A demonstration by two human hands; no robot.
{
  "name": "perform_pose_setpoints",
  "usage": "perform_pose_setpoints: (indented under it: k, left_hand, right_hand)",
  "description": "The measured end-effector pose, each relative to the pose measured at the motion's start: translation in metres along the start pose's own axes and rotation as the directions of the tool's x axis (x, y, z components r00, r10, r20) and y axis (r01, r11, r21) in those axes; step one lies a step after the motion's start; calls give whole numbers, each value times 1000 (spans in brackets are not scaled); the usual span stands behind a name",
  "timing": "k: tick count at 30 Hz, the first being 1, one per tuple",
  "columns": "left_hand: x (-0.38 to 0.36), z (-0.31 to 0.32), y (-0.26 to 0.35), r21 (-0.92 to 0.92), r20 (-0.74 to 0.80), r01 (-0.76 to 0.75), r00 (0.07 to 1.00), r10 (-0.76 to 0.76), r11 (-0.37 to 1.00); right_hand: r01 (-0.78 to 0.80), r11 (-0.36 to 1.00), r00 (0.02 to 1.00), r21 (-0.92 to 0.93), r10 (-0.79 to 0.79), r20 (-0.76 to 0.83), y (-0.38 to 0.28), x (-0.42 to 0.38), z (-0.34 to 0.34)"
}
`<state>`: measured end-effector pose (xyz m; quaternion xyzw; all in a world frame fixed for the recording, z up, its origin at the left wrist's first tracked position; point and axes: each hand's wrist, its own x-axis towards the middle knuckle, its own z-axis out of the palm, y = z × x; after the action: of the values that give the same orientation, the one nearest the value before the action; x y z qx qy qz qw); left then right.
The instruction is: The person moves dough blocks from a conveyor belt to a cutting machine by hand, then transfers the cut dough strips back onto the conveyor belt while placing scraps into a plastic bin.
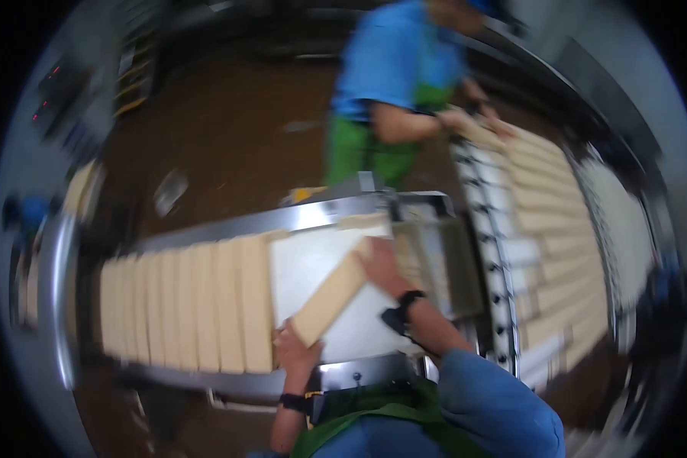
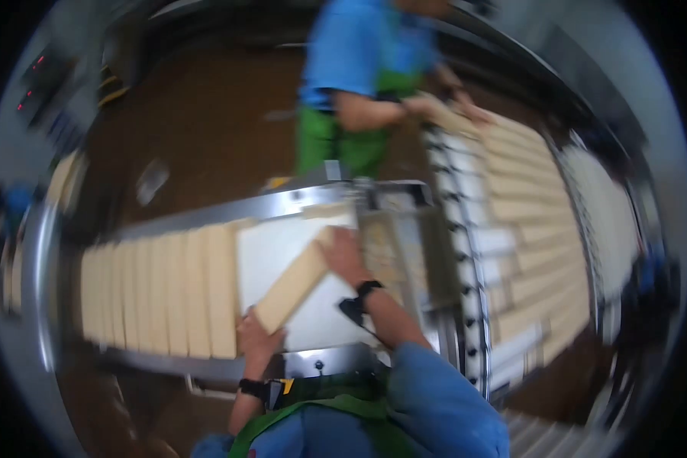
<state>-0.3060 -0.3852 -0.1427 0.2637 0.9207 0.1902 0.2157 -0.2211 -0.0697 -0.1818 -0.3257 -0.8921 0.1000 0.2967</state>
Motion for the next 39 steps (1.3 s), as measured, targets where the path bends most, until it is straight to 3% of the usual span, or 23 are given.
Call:
perform_pose_setpoints:
  k: [1,2,3,4,6,7,9,10,12,14,18,20,21,23,26,28,29,31,34,35,36,37,39]
  left_hand:
    - [2,4,3,29,-86,-92,992,94,995]
    - [-1,-4,21,49,-104,-28,994,33,998]
    - [-3,11,19,16,-240,-111,964,112,994]
    - [-6,9,26,23,-219,-80,972,83,997]
    - [-14,27,26,42,-333,-176,925,180,983]
    - [-19,33,39,-1,-327,-215,923,203,977]
    - [-38,39,68,-27,-322,-265,915,242,964]
    - [-51,42,94,-59,-319,-363,890,327,930]
    - [-76,49,144,-97,-315,-471,850,422,877]
    - [-103,57,202,-131,-255,-642,758,600,755]
    - [-171,67,301,-208,-59,-767,630,775,607]
    - [-206,75,337,-264,188,-817,477,859,512]
    - [-223,83,350,-262,187,-822,471,862,505]
    - [-254,98,370,-410,375,-771,345,861,487]
    - [-279,128,386,-502,419,-738,249,873,451]
    - [-285,146,395,-504,440,-723,257,861,473]
    - [-283,156,399,-458,485,-712,300,821,532]
    - [-278,173,406,-402,529,-702,345,775,588]
    - [-273,200,415,-435,533,-633,393,750,640]
    - [-275,215,414,-470,531,-546,453,716,694]
    - [-279,224,414,-503,532,-453,509,677,736]
    - [-285,226,416,-503,531,-451,512,675,738]
    - [-293,229,421,-522,458,-521,497,737,675]
  right_hand:
    - [-73,997,997,24,73,4,4,-5,12]
    - [-170,979,981,109,158,112,-10,0,-14]
    - [-251,965,950,78,230,209,-9,-4,-16]
    - [-288,957,924,37,267,273,-14,-5,-38]
    - [-311,944,946,109,296,134,-15,-22,-77]
    - [-339,936,938,99,329,106,-5,-36,-93]
    - [-347,929,919,132,364,-149,14,-66,-131]
    - [-362,921,909,143,382,-166,25,-78,-162]
    - [-464,852,790,242,522,-321,49,-105,-239]
    - [-472,867,709,162,482,-514,87,-141,-299]
    - [-642,766,497,33,449,-743,173,-227,-394]
    - [-717,697,433,-5,439,-787,203,-267,-440]
    - [-745,666,410,33,496,-765,220,-289,-459]
    - [-771,633,382,71,549,-743,254,-327,-484]
    - [-763,626,380,164,639,-668,300,-371,-497]
    - [-821,551,550,-146,699,-456,321,-380,-503]
    - [-821,552,550,-144,698,-459,331,-383,-505]
    - [-797,440,550,-413,811,-198,323,-363,-518]
    - [-782,351,561,-515,756,-337,321,-363,-518]
    - [-781,353,562,-515,756,-335,317,-363,-516]
    - [-767,383,606,-515,695,-385,308,-365,-512]
    - [-750,413,645,-517,630,-433,297,-368,-507]
    - [-722,557,690,-410,626,-364,264,-373,-488]
